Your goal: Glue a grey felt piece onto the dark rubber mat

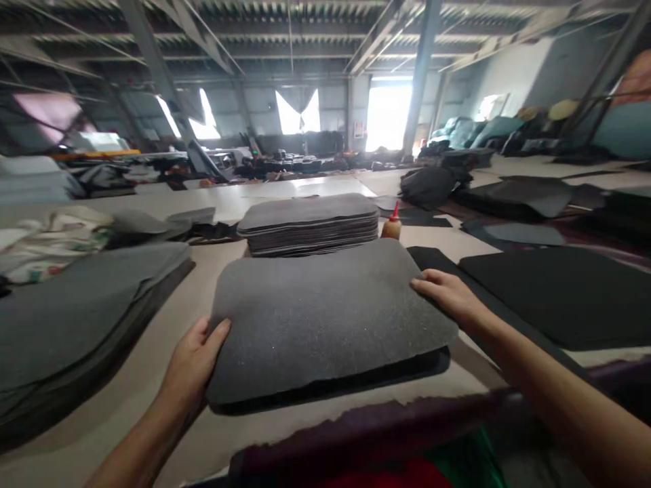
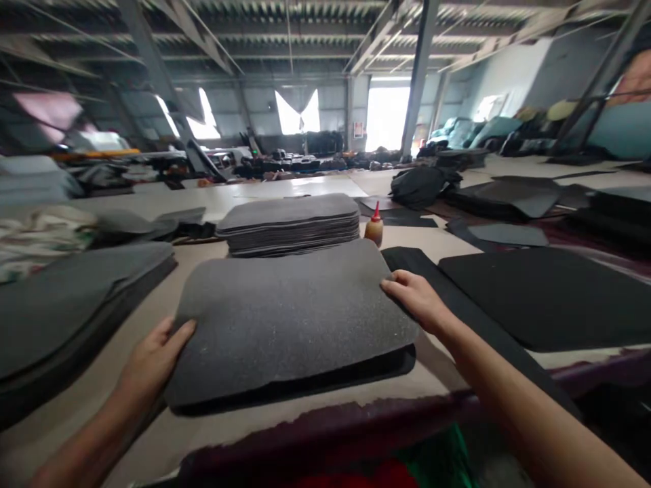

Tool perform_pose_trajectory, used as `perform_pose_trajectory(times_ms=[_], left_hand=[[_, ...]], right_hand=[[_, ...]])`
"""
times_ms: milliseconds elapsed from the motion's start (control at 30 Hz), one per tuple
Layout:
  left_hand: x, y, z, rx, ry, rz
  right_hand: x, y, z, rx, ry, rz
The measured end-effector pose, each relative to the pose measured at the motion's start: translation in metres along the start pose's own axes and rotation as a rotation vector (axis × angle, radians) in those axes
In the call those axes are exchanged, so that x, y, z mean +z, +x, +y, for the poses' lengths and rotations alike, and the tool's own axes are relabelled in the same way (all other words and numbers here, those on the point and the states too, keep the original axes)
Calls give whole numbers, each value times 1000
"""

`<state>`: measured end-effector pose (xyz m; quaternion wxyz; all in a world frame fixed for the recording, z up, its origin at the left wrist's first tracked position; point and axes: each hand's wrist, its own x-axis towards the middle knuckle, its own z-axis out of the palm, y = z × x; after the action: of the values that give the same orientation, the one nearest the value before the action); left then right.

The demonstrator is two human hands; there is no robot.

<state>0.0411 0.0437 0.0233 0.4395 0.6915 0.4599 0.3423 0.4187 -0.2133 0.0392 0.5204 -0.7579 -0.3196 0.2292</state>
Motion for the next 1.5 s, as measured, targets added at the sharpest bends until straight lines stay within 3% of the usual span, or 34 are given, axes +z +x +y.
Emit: perform_pose_trajectory(times_ms=[167, 433, 700, 1167, 1500], left_hand=[[10, -1, -3, -84, -50, -61], [13, 2, -6, 3, 229, -5], [12, -1, -4, -2, 461, 44], [11, 0, -8, 25, 518, 42], [14, 3, -13, 2, 519, 23]], right_hand=[[2, -11, 30, -3, -110, 68], [5, -8, 51, -72, -270, 137], [11, -12, 52, -114, -391, 160], [15, -14, 52, -113, -625, 160], [18, -16, 45, -21, -760, 191]])
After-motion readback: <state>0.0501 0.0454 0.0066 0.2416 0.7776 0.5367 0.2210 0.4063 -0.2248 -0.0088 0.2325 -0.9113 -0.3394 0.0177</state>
